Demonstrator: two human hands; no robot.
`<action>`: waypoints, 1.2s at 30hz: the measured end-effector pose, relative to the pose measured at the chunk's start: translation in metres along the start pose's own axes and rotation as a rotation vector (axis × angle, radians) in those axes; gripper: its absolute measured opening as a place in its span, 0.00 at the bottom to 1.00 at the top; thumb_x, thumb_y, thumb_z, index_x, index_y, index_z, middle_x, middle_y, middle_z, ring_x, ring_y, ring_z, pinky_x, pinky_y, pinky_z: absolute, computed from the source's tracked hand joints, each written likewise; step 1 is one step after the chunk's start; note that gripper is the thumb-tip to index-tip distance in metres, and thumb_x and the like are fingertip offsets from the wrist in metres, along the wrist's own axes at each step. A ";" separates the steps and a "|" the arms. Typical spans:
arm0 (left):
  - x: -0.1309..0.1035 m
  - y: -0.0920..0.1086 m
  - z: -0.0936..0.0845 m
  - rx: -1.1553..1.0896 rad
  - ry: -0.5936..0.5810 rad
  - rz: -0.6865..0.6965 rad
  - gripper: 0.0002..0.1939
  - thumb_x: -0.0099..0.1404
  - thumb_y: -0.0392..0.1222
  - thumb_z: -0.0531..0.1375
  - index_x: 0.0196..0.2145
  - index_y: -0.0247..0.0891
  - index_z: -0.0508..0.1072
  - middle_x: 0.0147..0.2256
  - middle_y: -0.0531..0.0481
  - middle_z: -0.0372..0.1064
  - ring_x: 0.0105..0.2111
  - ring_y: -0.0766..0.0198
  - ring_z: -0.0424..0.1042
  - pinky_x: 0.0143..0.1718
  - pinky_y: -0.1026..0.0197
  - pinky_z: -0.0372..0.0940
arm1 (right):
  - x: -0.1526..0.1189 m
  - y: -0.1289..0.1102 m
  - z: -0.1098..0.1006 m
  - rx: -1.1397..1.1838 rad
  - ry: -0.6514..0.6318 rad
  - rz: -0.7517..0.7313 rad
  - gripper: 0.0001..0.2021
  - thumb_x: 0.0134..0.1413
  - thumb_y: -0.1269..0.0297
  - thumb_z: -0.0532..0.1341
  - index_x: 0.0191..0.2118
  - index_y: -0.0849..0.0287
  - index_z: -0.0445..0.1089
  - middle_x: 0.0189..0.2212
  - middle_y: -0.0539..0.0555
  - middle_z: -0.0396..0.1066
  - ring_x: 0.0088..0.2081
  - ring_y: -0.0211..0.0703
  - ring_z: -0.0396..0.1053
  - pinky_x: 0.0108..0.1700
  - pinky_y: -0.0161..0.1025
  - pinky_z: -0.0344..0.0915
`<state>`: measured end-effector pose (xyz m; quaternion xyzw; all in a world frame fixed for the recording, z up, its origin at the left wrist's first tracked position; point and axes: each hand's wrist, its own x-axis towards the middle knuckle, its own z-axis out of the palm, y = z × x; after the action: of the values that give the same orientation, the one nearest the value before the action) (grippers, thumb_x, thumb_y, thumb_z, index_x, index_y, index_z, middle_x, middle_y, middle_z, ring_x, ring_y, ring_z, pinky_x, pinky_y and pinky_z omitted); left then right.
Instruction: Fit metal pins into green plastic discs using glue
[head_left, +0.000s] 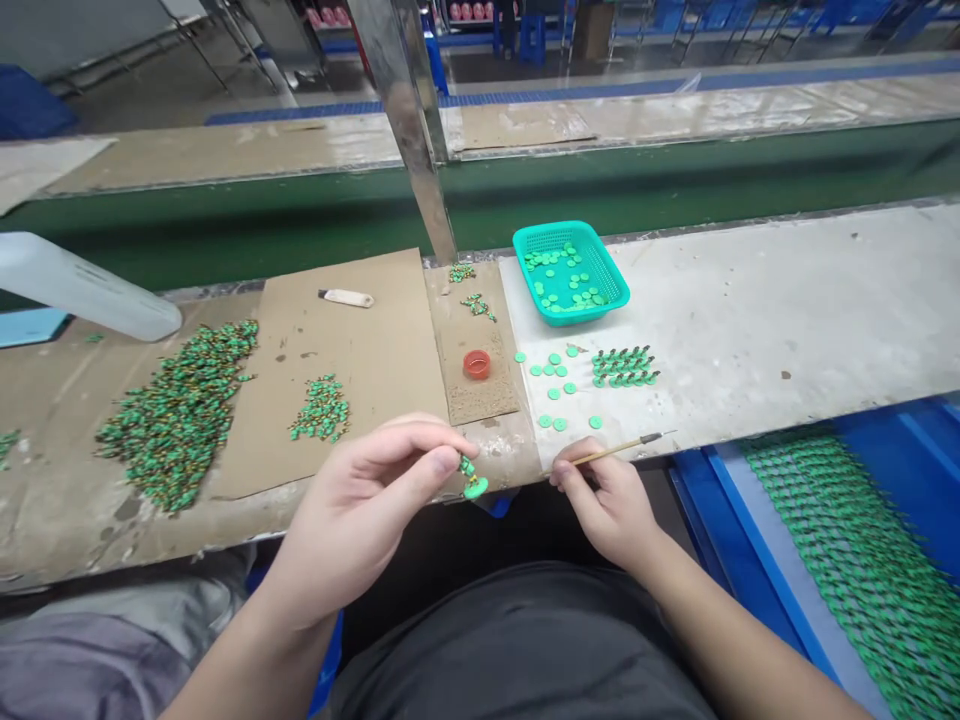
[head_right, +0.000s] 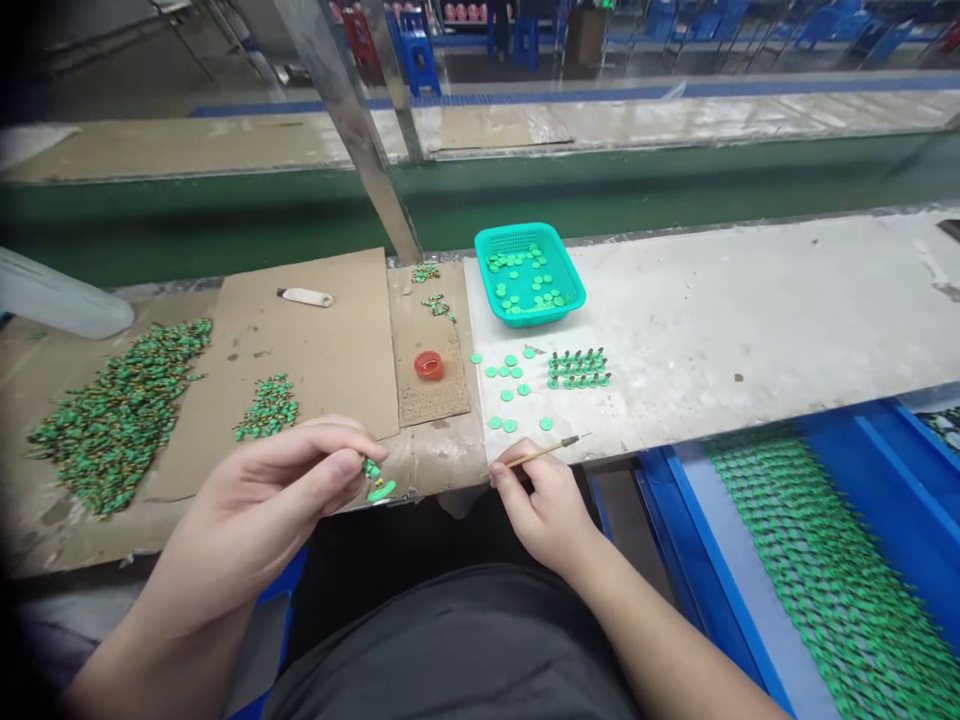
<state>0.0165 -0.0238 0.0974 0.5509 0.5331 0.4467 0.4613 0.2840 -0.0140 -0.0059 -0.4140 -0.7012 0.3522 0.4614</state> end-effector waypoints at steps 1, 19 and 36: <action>0.000 0.001 0.001 0.007 -0.002 0.000 0.14 0.73 0.58 0.71 0.37 0.46 0.89 0.35 0.48 0.78 0.28 0.69 0.70 0.27 0.69 0.66 | 0.000 0.001 0.001 0.002 0.000 -0.009 0.08 0.77 0.67 0.63 0.41 0.53 0.75 0.32 0.49 0.80 0.32 0.40 0.80 0.37 0.35 0.74; 0.098 -0.025 0.136 0.517 -0.152 0.309 0.17 0.72 0.59 0.64 0.41 0.47 0.88 0.43 0.48 0.88 0.42 0.55 0.85 0.47 0.57 0.78 | -0.041 0.001 -0.061 -0.054 0.168 0.054 0.09 0.77 0.63 0.62 0.40 0.54 0.75 0.33 0.53 0.81 0.34 0.43 0.79 0.43 0.39 0.77; 0.120 0.014 0.158 0.799 -0.040 0.212 0.24 0.76 0.60 0.57 0.52 0.45 0.86 0.45 0.46 0.87 0.43 0.52 0.84 0.44 0.55 0.76 | -0.073 0.005 -0.109 0.039 0.299 0.141 0.13 0.82 0.61 0.56 0.44 0.54 0.76 0.42 0.56 0.84 0.43 0.46 0.83 0.50 0.43 0.79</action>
<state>0.1783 0.0908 0.0833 0.7470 0.5958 0.2390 0.1728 0.4039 -0.0657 -0.0004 -0.5010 -0.5869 0.3317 0.5427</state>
